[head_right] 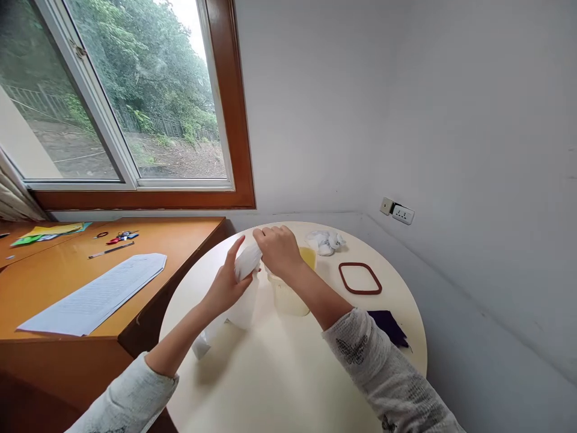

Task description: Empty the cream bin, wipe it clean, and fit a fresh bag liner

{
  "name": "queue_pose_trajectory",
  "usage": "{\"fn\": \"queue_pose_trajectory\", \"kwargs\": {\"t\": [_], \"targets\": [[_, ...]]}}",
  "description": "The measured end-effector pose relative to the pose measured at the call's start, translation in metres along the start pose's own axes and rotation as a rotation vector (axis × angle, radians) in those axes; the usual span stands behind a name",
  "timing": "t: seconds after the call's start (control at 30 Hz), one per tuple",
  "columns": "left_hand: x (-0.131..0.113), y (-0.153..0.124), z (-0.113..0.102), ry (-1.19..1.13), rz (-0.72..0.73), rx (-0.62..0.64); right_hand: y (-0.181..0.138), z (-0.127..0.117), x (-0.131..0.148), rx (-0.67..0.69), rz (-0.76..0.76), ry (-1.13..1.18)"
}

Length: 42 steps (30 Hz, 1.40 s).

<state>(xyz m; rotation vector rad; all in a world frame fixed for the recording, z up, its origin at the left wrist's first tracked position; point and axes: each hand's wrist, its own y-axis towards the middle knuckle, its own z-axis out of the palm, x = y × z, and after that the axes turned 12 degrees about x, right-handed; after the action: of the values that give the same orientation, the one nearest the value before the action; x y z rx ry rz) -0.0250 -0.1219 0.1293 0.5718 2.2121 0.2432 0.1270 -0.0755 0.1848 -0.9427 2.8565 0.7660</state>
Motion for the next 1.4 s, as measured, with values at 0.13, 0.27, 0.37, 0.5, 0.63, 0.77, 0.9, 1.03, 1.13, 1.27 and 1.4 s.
{"fn": "queue_pose_trajectory", "kwargs": {"t": [0.13,0.27,0.37,0.5,0.63,0.77,0.9,1.03,1.13,1.27,1.4], "targets": [[0.018,-0.009,-0.013,0.062,0.180,0.139,0.005,0.006,-0.020,-0.087,0.021,-0.006],[0.028,-0.016,-0.028,0.231,0.190,0.207,0.006,0.015,-0.041,-0.151,0.101,0.053],[0.043,-0.015,-0.038,0.299,0.037,0.113,-0.002,0.020,-0.059,-0.199,0.205,0.127],[0.076,-0.002,-0.045,0.405,-0.218,0.065,-0.027,0.034,-0.088,-0.253,0.359,0.292],[0.106,0.018,-0.036,0.591,-0.411,0.236,-0.068,0.074,-0.110,-0.279,0.568,0.495],[0.129,0.036,-0.012,0.656,-0.504,0.313,-0.104,0.128,-0.102,-0.188,0.635,0.593],[0.151,0.049,0.010,0.723,-0.577,0.335,-0.123,0.167,-0.078,-0.139,0.630,0.615],[0.166,0.055,0.020,0.823,-0.621,0.304,-0.130,0.187,-0.066,-0.102,0.622,0.641],[0.173,0.058,0.022,0.897,-0.619,0.281,-0.131,0.192,-0.067,-0.083,0.618,0.664],[0.174,0.067,0.026,0.948,-0.576,0.281,-0.130,0.194,-0.070,-0.067,0.627,0.687],[0.169,0.081,0.031,0.956,-0.528,0.278,-0.130,0.196,-0.072,-0.057,0.636,0.702]]}}
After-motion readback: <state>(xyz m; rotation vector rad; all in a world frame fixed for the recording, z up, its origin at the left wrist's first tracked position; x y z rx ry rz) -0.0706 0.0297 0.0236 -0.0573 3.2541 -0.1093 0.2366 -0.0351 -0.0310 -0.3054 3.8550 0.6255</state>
